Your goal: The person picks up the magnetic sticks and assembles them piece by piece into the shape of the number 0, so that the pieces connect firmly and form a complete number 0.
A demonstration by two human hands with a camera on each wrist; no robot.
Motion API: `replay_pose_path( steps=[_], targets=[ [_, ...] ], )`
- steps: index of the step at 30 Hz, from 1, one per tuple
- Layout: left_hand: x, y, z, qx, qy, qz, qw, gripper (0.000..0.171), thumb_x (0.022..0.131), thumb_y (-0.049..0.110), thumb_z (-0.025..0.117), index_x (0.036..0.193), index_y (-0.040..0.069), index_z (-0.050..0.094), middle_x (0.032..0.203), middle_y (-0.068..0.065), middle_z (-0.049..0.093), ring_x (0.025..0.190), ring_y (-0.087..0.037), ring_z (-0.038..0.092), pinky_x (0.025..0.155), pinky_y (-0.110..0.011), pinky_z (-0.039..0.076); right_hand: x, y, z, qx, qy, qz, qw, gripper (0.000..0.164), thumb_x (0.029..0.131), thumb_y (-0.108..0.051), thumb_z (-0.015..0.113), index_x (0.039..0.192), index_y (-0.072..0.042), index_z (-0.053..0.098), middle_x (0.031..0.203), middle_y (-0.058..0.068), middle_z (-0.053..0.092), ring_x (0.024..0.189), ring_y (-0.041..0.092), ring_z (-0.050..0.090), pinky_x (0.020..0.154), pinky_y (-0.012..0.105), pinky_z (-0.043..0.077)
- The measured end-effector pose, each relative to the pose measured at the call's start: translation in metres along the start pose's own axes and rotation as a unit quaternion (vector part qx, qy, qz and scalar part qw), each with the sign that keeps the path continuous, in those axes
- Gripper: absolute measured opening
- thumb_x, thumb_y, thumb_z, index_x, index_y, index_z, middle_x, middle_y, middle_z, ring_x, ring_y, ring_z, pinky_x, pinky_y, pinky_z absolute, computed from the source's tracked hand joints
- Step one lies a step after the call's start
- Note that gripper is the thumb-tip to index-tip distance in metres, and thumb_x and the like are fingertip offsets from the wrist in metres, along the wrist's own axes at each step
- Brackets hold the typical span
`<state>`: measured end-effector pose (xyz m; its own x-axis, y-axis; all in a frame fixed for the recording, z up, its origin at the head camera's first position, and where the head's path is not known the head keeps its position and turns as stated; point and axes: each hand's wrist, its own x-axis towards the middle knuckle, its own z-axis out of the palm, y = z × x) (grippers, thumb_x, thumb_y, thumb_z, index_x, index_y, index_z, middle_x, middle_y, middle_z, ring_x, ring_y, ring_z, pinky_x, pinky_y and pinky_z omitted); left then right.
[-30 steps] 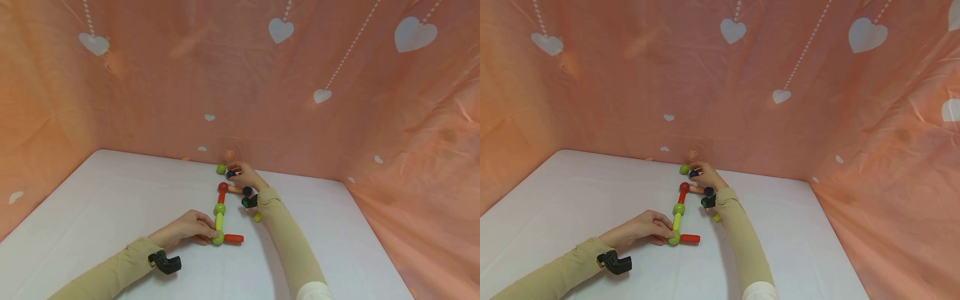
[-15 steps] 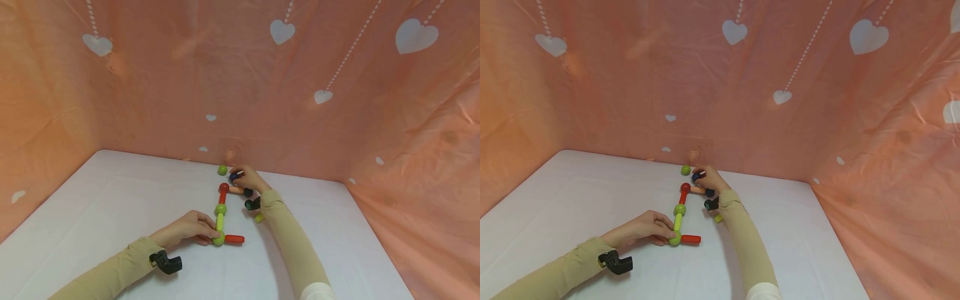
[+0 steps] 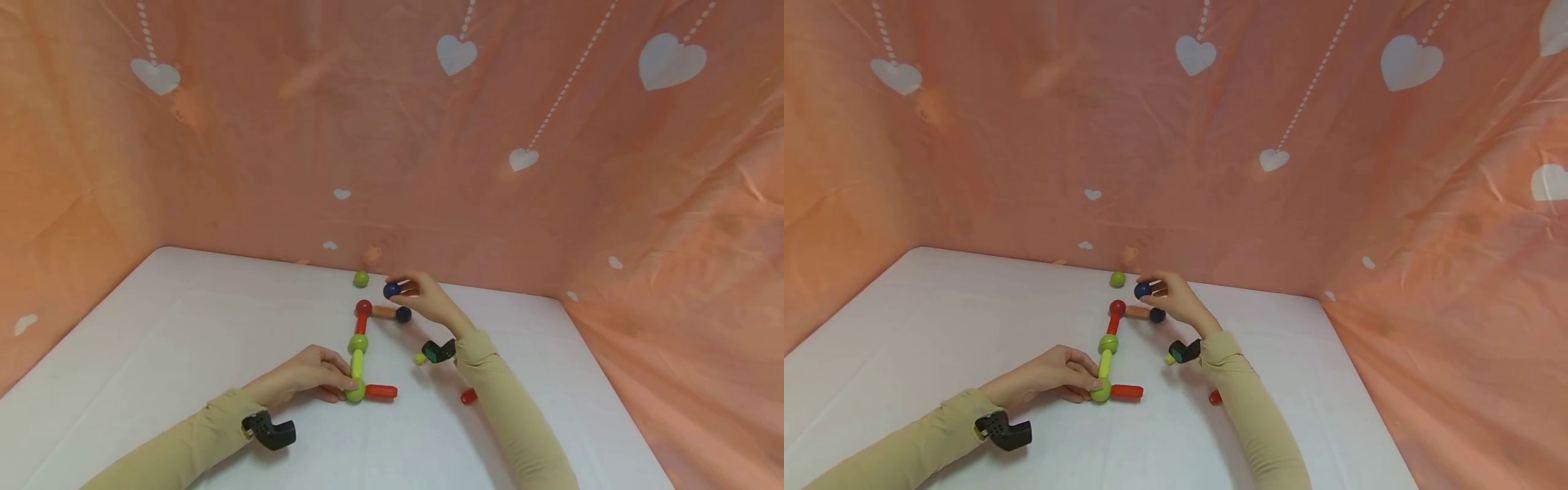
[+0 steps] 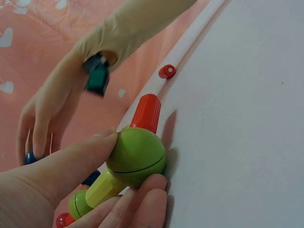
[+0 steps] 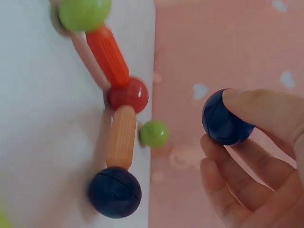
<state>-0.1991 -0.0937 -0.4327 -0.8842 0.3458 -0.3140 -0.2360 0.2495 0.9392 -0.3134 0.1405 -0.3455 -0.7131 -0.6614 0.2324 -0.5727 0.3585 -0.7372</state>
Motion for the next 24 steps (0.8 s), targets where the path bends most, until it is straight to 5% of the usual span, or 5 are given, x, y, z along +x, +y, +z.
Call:
replay_pose_path(
  steps=[6, 14, 19, 24],
  targets=[
    [0.001, -0.002, -0.001, -0.011, -0.005, -0.001, 0.9999, 0.037, 0.075, 0.022, 0.083, 0.098, -0.001, 0.066, 0.084, -0.009, 0.07, 0.071, -0.018, 0.067, 0.066, -0.03, 0.057, -0.039, -0.019, -0.001, 0.024, -0.023, 0.015, 0.999, 0.033, 0.088, 0.003, 0.065, 0.119, 0.009, 0.057, 0.114, 0.023, 0.06, 0.102, 0.037, 0.059, 0.094, 0.05, 0.046],
    [0.002, 0.0, -0.004, -0.009, -0.002, -0.003, 0.9999, 0.037, 0.074, 0.023, 0.083, 0.098, 0.0, 0.067, 0.084, -0.009, 0.07, 0.07, -0.018, 0.067, 0.066, -0.03, 0.057, -0.081, 0.012, 0.009, 0.04, -0.022, 0.033, 0.998, 0.035, 0.086, -0.002, 0.07, 0.119, 0.004, 0.06, 0.112, 0.011, 0.064, 0.097, 0.026, 0.062, 0.091, 0.038, 0.05],
    [0.002, 0.0, -0.004, -0.006, -0.003, -0.003, 1.0, 0.036, 0.075, 0.022, 0.083, 0.097, 0.0, 0.067, 0.084, -0.009, 0.07, 0.07, -0.018, 0.067, 0.066, -0.03, 0.057, -0.103, 0.014, 0.015, 0.047, -0.028, 0.05, 0.997, 0.034, 0.087, -0.011, 0.072, 0.119, -0.004, 0.062, 0.109, 0.001, 0.066, 0.097, 0.02, 0.062, 0.091, 0.031, 0.05],
    [0.003, -0.001, -0.003, -0.001, -0.004, 0.003, 1.0, 0.036, 0.074, 0.023, 0.083, 0.098, 0.0, 0.067, 0.084, -0.009, 0.07, 0.07, -0.018, 0.067, 0.066, -0.03, 0.057, -0.117, 0.014, 0.023, 0.059, -0.041, 0.059, 0.996, 0.034, 0.087, -0.011, 0.071, 0.119, -0.003, 0.062, 0.111, 0.004, 0.064, 0.099, 0.02, 0.062, 0.09, 0.032, 0.05]
  ],
)
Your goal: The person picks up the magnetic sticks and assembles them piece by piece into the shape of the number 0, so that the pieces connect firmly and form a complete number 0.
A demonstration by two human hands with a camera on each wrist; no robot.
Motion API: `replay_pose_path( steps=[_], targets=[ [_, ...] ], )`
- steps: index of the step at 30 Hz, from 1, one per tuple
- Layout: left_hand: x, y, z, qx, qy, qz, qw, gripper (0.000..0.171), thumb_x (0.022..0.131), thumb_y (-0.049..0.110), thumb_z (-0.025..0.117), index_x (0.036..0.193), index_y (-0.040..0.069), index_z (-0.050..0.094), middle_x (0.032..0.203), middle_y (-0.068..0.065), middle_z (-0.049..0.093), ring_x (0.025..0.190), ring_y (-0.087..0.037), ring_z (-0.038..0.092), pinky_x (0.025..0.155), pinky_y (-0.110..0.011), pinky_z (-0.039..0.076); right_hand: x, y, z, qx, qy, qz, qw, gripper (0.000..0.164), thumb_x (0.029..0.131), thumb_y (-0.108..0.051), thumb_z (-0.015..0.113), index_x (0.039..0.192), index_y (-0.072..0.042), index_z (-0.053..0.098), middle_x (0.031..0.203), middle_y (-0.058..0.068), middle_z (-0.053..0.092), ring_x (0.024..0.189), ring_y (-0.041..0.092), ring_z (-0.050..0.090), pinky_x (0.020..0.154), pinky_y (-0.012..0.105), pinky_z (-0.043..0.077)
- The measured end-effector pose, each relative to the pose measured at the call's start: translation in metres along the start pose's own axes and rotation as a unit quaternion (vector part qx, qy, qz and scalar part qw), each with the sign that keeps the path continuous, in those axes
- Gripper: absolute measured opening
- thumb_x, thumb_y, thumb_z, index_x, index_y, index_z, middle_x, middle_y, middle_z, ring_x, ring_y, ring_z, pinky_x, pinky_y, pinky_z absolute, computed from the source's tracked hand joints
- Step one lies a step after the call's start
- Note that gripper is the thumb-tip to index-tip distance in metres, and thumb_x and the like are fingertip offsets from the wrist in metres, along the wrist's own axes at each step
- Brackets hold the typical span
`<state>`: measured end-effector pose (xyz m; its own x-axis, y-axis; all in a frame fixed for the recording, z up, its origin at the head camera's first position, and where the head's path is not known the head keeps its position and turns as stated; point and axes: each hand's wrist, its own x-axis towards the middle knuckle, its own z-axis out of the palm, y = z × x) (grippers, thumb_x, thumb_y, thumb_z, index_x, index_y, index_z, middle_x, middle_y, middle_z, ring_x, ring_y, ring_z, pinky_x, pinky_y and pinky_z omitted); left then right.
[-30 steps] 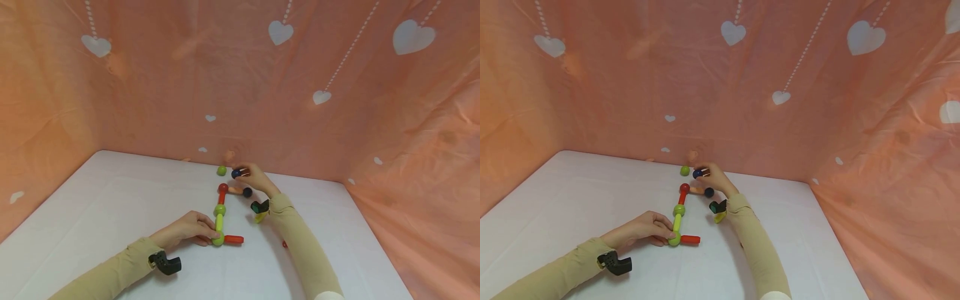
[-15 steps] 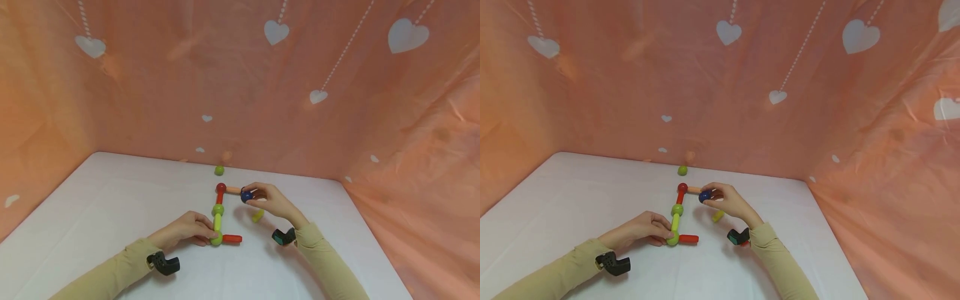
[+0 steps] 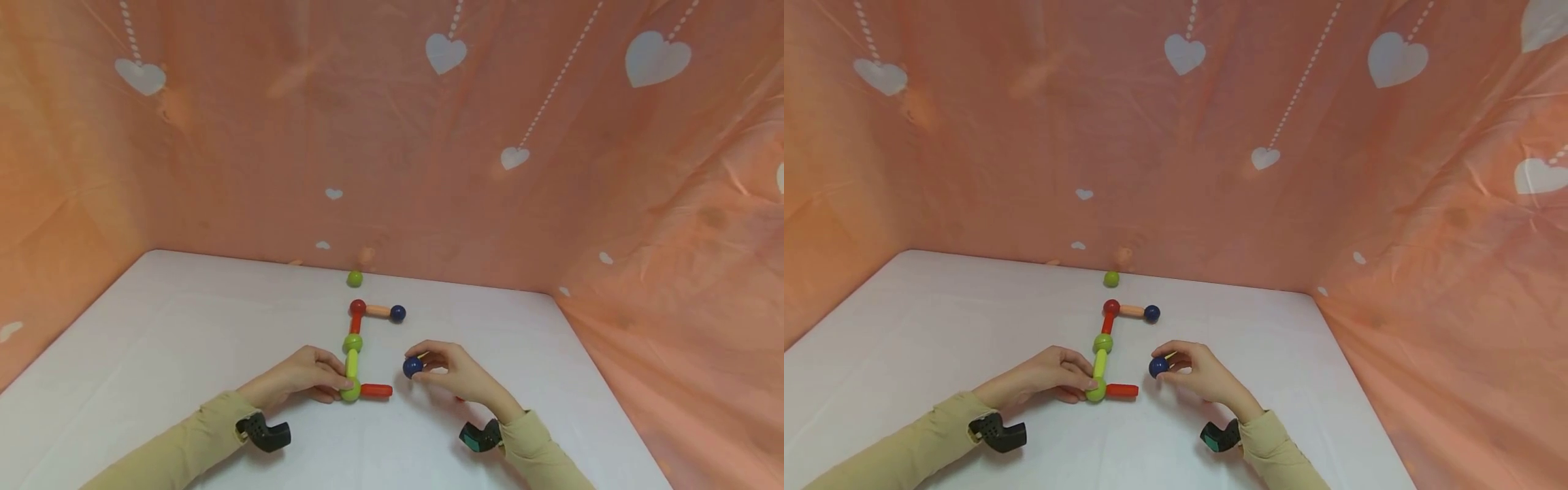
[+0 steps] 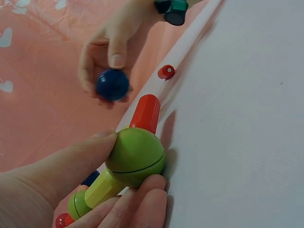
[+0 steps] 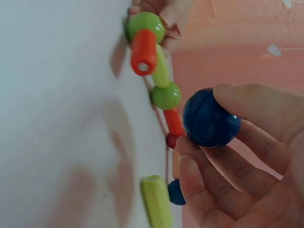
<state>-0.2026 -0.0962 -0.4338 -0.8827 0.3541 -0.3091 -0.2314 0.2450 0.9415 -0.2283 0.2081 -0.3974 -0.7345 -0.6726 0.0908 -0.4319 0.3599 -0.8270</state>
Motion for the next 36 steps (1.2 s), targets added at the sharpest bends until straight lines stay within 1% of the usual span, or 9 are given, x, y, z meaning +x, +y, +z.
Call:
replay_pose_path(
  steps=[3, 5, 9, 13, 17, 21, 24, 32, 36],
  targets=[
    [0.0, 0.0, 0.0, 0.002, -0.001, 0.003, 1.0, 0.036, 0.075, 0.023, 0.083, 0.098, 0.0, 0.067, 0.084, -0.009, 0.07, 0.07, -0.018, 0.067, 0.066, -0.03, 0.057, -0.005, 0.002, 0.006, 0.007, -0.006, 0.007, 1.0, 0.033, 0.086, -0.007, 0.071, 0.118, -0.002, 0.062, 0.111, 0.007, 0.063, 0.098, 0.022, 0.062, 0.09, 0.035, 0.051],
    [0.0, 0.0, 0.0, 0.004, -0.002, 0.003, 1.0, 0.036, 0.075, 0.023, 0.083, 0.098, 0.0, 0.068, 0.085, -0.009, 0.07, 0.07, -0.018, 0.067, 0.066, -0.03, 0.057, -0.007, 0.003, 0.011, 0.01, -0.012, 0.016, 1.0, 0.033, 0.086, -0.006, 0.072, 0.117, -0.003, 0.062, 0.112, 0.008, 0.063, 0.098, 0.023, 0.062, 0.089, 0.035, 0.051],
    [0.001, 0.0, 0.0, 0.007, -0.003, 0.005, 1.0, 0.036, 0.075, 0.024, 0.083, 0.098, 0.001, 0.068, 0.085, -0.009, 0.07, 0.07, -0.018, 0.067, 0.065, -0.03, 0.057, -0.009, 0.007, 0.019, 0.002, -0.021, 0.032, 0.999, 0.033, 0.086, -0.01, 0.073, 0.117, -0.005, 0.063, 0.112, 0.006, 0.063, 0.098, 0.019, 0.062, 0.087, 0.032, 0.052],
    [0.001, -0.001, 0.0, 0.011, 0.0, 0.004, 0.9999, 0.037, 0.075, 0.025, 0.083, 0.099, 0.001, 0.068, 0.085, -0.008, 0.07, 0.07, -0.018, 0.066, 0.065, -0.03, 0.057, -0.009, 0.01, 0.023, -0.007, -0.026, 0.031, 0.999, 0.034, 0.086, -0.012, 0.073, 0.118, -0.006, 0.063, 0.113, 0.003, 0.064, 0.098, 0.016, 0.061, 0.085, 0.028, 0.052],
    [0.002, -0.001, 0.0, 0.011, 0.003, 0.003, 0.9999, 0.037, 0.075, 0.024, 0.083, 0.099, 0.001, 0.067, 0.085, -0.008, 0.07, 0.069, -0.018, 0.066, 0.065, -0.031, 0.057, -0.007, 0.011, 0.025, -0.013, -0.027, 0.032, 0.999, 0.035, 0.085, -0.014, 0.073, 0.118, -0.008, 0.063, 0.112, -0.001, 0.064, 0.096, 0.013, 0.061, 0.085, 0.028, 0.051],
    [0.002, -0.002, 0.0, 0.009, 0.003, 0.007, 0.9999, 0.036, 0.076, 0.023, 0.082, 0.1, 0.0, 0.067, 0.085, -0.01, 0.071, 0.069, -0.019, 0.066, 0.065, -0.031, 0.058, -0.005, 0.01, 0.028, -0.023, -0.031, 0.013, 0.999, 0.033, 0.086, -0.014, 0.073, 0.117, -0.008, 0.064, 0.111, 0.0, 0.065, 0.097, 0.014, 0.061, 0.086, 0.03, 0.051],
    [0.001, -0.001, 0.0, 0.007, 0.003, 0.009, 0.9999, 0.036, 0.076, 0.022, 0.082, 0.1, 0.0, 0.066, 0.085, -0.01, 0.071, 0.068, -0.019, 0.066, 0.065, -0.032, 0.058, -0.004, 0.009, 0.029, -0.027, -0.034, 0.007, 0.999, 0.032, 0.086, -0.013, 0.073, 0.116, -0.008, 0.064, 0.111, 0.001, 0.065, 0.098, 0.015, 0.06, 0.087, 0.032, 0.051],
    [0.003, -0.003, 0.0, 0.001, 0.003, 0.01, 0.9999, 0.039, 0.074, 0.024, 0.084, 0.1, 0.0, 0.066, 0.086, -0.01, 0.071, 0.07, -0.019, 0.067, 0.065, -0.032, 0.058, -0.005, 0.008, 0.029, -0.031, -0.038, 0.021, 0.999, 0.033, 0.085, -0.012, 0.074, 0.116, -0.01, 0.064, 0.111, -0.003, 0.064, 0.099, 0.012, 0.06, 0.088, 0.029, 0.051],
    [0.002, -0.002, 0.0, 0.004, 0.007, 0.013, 0.9999, 0.038, 0.075, 0.022, 0.083, 0.1, 0.0, 0.066, 0.086, -0.01, 0.071, 0.069, -0.019, 0.067, 0.065, -0.032, 0.058, -0.005, 0.006, 0.028, -0.032, -0.041, 0.024, 0.998, 0.034, 0.085, -0.012, 0.074, 0.117, -0.01, 0.063, 0.111, -0.006, 0.064, 0.099, 0.011, 0.059, 0.088, 0.028, 0.05]
  ],
)
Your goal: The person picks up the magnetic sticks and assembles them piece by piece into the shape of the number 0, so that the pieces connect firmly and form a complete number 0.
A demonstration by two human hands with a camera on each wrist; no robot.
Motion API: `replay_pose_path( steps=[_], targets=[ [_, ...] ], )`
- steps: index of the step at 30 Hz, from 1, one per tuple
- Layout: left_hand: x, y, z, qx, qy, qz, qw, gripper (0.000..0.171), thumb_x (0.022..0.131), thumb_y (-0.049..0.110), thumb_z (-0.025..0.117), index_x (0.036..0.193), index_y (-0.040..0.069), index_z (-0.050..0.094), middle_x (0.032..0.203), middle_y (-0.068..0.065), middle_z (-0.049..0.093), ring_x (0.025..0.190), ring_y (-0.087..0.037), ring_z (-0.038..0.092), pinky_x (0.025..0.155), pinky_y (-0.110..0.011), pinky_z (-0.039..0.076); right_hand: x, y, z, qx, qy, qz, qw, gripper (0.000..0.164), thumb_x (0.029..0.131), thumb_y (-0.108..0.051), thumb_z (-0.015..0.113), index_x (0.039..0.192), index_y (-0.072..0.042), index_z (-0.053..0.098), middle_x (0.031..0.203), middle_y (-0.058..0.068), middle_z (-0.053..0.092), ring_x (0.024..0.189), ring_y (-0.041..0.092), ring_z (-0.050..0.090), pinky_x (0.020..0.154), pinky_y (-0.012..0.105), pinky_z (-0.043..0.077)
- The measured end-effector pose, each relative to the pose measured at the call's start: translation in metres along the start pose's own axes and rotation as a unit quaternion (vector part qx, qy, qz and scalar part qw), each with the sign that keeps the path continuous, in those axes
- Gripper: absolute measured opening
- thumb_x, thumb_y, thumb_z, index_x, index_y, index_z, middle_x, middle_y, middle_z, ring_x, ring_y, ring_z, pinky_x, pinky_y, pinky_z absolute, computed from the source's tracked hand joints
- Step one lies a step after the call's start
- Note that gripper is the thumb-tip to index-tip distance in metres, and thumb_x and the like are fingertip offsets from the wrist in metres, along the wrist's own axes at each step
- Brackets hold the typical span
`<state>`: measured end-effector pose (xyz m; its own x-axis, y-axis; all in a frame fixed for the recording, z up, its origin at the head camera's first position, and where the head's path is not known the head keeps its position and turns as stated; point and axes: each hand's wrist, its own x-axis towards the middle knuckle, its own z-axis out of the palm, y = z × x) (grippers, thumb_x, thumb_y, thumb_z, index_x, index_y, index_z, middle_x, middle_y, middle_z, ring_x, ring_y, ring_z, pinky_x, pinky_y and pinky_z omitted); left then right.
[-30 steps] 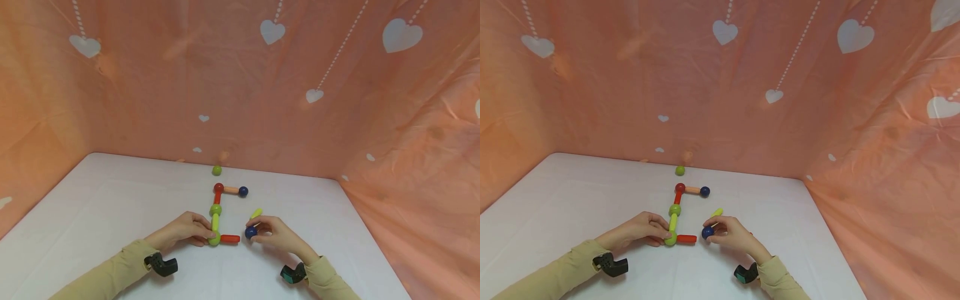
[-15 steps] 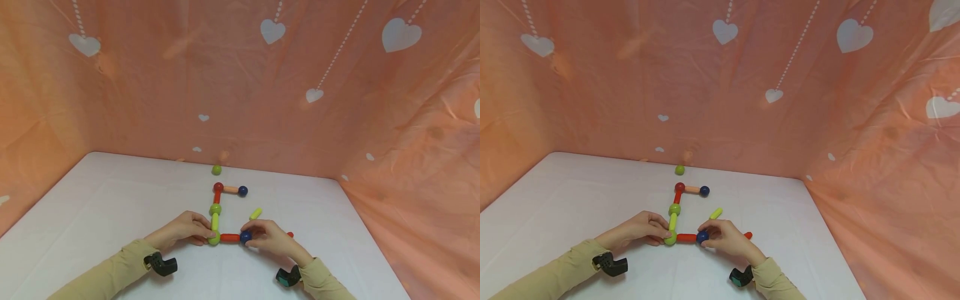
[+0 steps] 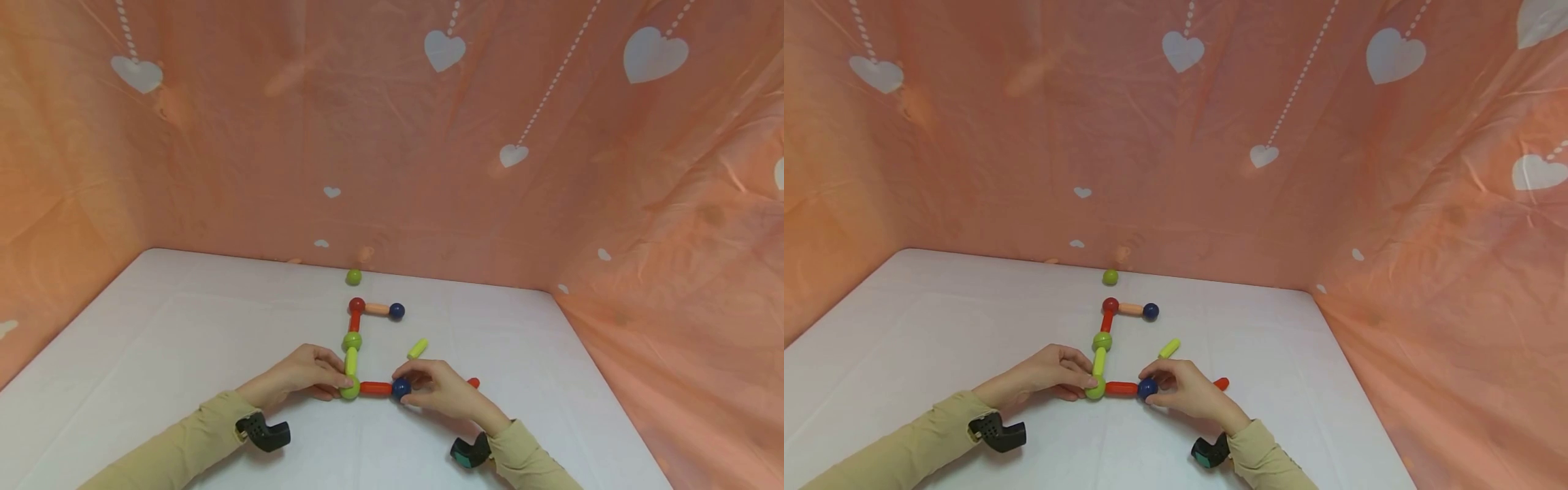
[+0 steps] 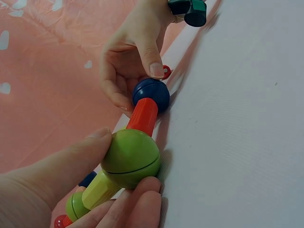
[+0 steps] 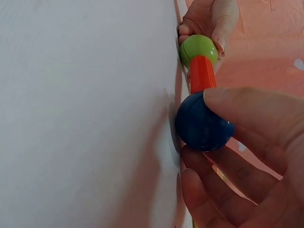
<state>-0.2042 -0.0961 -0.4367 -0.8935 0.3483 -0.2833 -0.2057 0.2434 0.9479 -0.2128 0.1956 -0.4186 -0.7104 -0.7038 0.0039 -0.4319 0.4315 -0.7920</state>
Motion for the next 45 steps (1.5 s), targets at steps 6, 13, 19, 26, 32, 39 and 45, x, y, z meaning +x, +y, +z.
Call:
replay_pose_path(
  steps=[6, 13, 19, 26, 32, 39, 45],
  targets=[
    [-0.001, 0.0, 0.0, 0.002, -0.002, 0.003, 1.0, 0.037, 0.076, 0.021, 0.082, 0.1, 0.0, 0.066, 0.085, -0.01, 0.071, 0.069, -0.018, 0.067, 0.064, -0.032, 0.057, 0.001, 0.0, 0.0, -0.003, -0.006, -0.002, 1.0, 0.036, 0.084, -0.013, 0.075, 0.118, -0.011, 0.064, 0.111, -0.005, 0.064, 0.098, 0.011, 0.059, 0.087, 0.027, 0.051],
    [0.0, 0.0, 0.0, -0.003, -0.005, -0.003, 1.0, 0.037, 0.074, 0.025, 0.083, 0.098, 0.001, 0.067, 0.086, -0.008, 0.07, 0.071, -0.017, 0.066, 0.066, -0.031, 0.057, 0.003, 0.002, -0.001, -0.007, -0.008, -0.003, 1.0, 0.037, 0.084, -0.013, 0.075, 0.118, -0.01, 0.063, 0.112, -0.004, 0.064, 0.099, 0.01, 0.059, 0.088, 0.027, 0.05],
    [0.0, -0.001, 0.0, 0.0, -0.005, -0.005, 1.0, 0.038, 0.074, 0.026, 0.083, 0.099, 0.002, 0.067, 0.086, -0.008, 0.07, 0.071, -0.017, 0.066, 0.066, -0.03, 0.057, 0.004, 0.001, -0.012, -0.035, -0.017, -0.045, 0.998, 0.039, 0.084, -0.013, 0.075, 0.12, -0.006, 0.062, 0.113, 0.003, 0.064, 0.1, 0.016, 0.06, 0.089, 0.033, 0.05],
    [-0.001, -0.001, 0.0, -0.002, -0.004, -0.004, 1.0, 0.038, 0.074, 0.025, 0.083, 0.099, 0.002, 0.067, 0.086, -0.008, 0.07, 0.072, -0.018, 0.066, 0.066, -0.03, 0.057, 0.01, 0.001, -0.042, -0.067, 0.031, -0.082, 0.994, 0.04, 0.085, -0.007, 0.073, 0.122, -0.001, 0.059, 0.114, 0.012, 0.064, 0.103, 0.027, 0.06, 0.091, 0.039, 0.049],
    [-0.002, 0.0, -0.001, -0.003, -0.01, 0.001, 0.9999, 0.038, 0.074, 0.026, 0.083, 0.099, 0.001, 0.067, 0.086, -0.008, 0.07, 0.072, -0.017, 0.066, 0.066, -0.03, 0.057, 0.016, 0.01, -0.059, -0.089, 0.049, -0.079, 0.992, 0.039, 0.085, -0.004, 0.072, 0.121, 0.0, 0.059, 0.114, 0.015, 0.064, 0.106, 0.029, 0.059, 0.091, 0.042, 0.049],
    [0.0, 0.001, -0.003, -0.005, -0.012, 0.002, 0.9999, 0.039, 0.075, 0.024, 0.083, 0.1, 0.0, 0.066, 0.086, -0.01, 0.071, 0.072, -0.019, 0.067, 0.066, -0.031, 0.057, 0.029, 0.023, -0.062, -0.094, 0.025, -0.075, 0.992, 0.035, 0.085, 0.005, 0.067, 0.119, 0.002, 0.06, 0.113, 0.014, 0.065, 0.108, 0.029, 0.059, 0.093, 0.047, 0.047],
    [0.001, 0.0, -0.002, -0.008, -0.016, 0.0, 0.9998, 0.038, 0.074, 0.025, 0.083, 0.1, 0.001, 0.067, 0.086, -0.009, 0.071, 0.072, -0.017, 0.067, 0.066, -0.03, 0.057, 0.036, 0.028, -0.058, -0.117, 0.018, -0.027, 0.993, 0.029, 0.084, 0.005, 0.067, 0.112, -0.004, 0.067, 0.109, 0.003, 0.067, 0.104, 0.022, 0.059, 0.094, 0.044, 0.047]
  ],
)
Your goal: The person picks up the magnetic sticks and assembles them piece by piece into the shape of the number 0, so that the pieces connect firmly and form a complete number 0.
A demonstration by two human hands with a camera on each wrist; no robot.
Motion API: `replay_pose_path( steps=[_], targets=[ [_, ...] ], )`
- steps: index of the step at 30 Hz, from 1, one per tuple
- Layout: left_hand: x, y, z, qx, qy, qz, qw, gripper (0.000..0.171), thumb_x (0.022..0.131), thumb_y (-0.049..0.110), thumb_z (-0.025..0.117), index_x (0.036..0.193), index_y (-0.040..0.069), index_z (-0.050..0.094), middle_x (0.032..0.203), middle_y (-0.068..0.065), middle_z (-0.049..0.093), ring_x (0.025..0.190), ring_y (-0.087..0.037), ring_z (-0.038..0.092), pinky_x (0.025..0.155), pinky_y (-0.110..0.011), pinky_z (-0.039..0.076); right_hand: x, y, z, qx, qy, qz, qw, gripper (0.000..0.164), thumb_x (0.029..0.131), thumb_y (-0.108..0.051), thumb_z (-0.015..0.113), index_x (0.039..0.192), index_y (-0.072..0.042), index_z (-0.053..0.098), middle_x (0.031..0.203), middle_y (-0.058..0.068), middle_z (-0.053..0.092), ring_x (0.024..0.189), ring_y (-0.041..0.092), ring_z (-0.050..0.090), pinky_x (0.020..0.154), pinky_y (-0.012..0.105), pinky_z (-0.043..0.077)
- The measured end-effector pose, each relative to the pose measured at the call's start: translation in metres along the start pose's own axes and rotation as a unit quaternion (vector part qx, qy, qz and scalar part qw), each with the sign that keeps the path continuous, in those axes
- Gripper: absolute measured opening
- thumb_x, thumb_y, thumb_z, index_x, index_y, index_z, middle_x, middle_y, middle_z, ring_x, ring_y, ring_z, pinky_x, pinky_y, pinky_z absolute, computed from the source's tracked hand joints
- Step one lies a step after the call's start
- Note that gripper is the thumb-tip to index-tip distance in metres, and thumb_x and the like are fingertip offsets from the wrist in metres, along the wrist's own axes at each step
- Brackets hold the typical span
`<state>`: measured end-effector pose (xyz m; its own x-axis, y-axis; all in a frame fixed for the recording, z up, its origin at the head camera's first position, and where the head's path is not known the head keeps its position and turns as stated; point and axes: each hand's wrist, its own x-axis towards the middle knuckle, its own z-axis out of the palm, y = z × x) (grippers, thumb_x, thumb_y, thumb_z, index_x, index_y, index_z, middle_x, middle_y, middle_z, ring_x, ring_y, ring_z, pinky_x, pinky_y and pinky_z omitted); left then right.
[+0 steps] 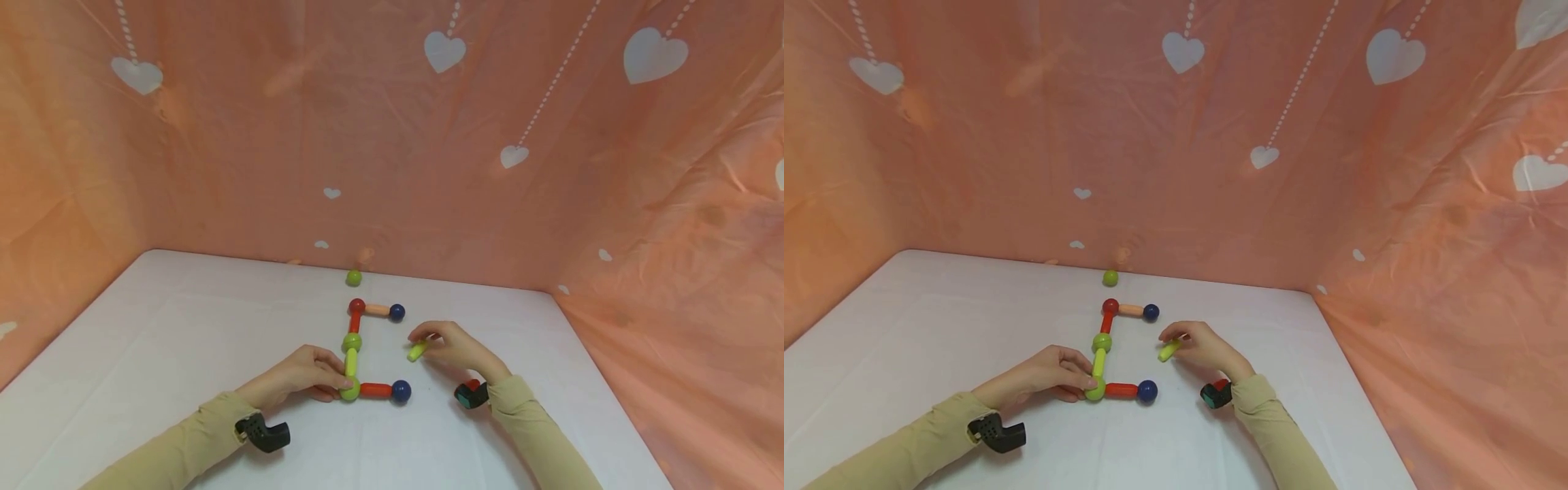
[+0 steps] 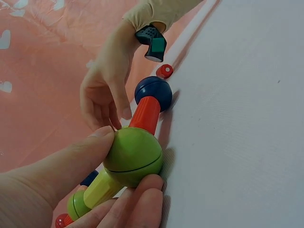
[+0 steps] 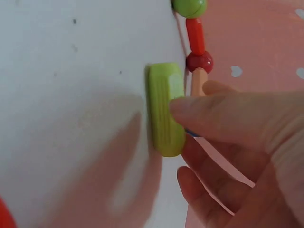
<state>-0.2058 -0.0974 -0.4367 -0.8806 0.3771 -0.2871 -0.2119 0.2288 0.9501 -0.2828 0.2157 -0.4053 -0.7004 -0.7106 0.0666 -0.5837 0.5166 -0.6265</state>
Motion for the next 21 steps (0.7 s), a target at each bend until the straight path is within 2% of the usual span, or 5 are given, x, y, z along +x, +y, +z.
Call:
replay_pose_path(
  steps=[4, 7, 13, 17, 21],
  targets=[
    [0.0, 0.0, 0.001, -0.002, 0.0, 0.002, 1.0, 0.037, 0.075, 0.024, 0.083, 0.1, 0.001, 0.067, 0.086, -0.009, 0.07, 0.072, -0.018, 0.067, 0.066, -0.03, 0.057, 0.001, 0.001, 0.001, -0.009, -0.012, 0.019, 1.0, 0.029, 0.084, 0.006, 0.067, 0.11, -0.007, 0.069, 0.107, 0.0, 0.066, 0.102, 0.019, 0.059, 0.092, 0.038, 0.049],
    [0.0, 0.0, 0.001, -0.003, 0.001, 0.0, 1.0, 0.038, 0.075, 0.024, 0.083, 0.1, 0.001, 0.067, 0.086, -0.009, 0.07, 0.073, -0.018, 0.067, 0.066, -0.031, 0.057, 0.001, 0.003, 0.001, -0.015, -0.018, 0.016, 1.0, 0.028, 0.084, 0.006, 0.068, 0.109, -0.006, 0.07, 0.106, 0.0, 0.066, 0.1, 0.017, 0.06, 0.089, 0.032, 0.051],
    [-0.001, 0.001, 0.001, -0.002, 0.0, 0.0, 1.0, 0.038, 0.075, 0.024, 0.083, 0.1, 0.001, 0.067, 0.087, -0.009, 0.07, 0.073, -0.018, 0.067, 0.067, -0.031, 0.057, -0.002, 0.002, -0.002, -0.016, 0.009, 0.021, 1.0, 0.031, 0.09, -0.002, 0.065, 0.12, -0.009, 0.066, 0.106, -0.002, 0.064, 0.095, 0.016, 0.059, 0.085, 0.03, 0.051],
    [-0.002, 0.002, 0.001, -0.004, 0.0, 0.0, 1.0, 0.038, 0.075, 0.024, 0.083, 0.1, 0.001, 0.067, 0.087, -0.009, 0.07, 0.074, -0.018, 0.067, 0.068, -0.031, 0.057, -0.004, -0.004, -0.004, 0.026, 0.019, 0.033, 0.999, 0.035, 0.093, -0.006, 0.061, 0.128, -0.01, 0.059, 0.113, 0.0, 0.06, 0.098, 0.019, 0.058, 0.086, 0.034, 0.051],
    [-0.003, 0.003, 0.002, -0.004, 0.002, -0.002, 1.0, 0.038, 0.075, 0.024, 0.083, 0.1, 0.0, 0.067, 0.087, -0.009, 0.07, 0.074, -0.018, 0.067, 0.068, -0.031, 0.057, -0.004, -0.015, -0.001, 0.121, 0.023, 0.051, 0.991, 0.037, 0.092, -0.002, 0.061, 0.129, -0.003, 0.055, 0.117, 0.01, 0.058, 0.1, 0.027, 0.06, 0.085, 0.039, 0.053]
  ],
)
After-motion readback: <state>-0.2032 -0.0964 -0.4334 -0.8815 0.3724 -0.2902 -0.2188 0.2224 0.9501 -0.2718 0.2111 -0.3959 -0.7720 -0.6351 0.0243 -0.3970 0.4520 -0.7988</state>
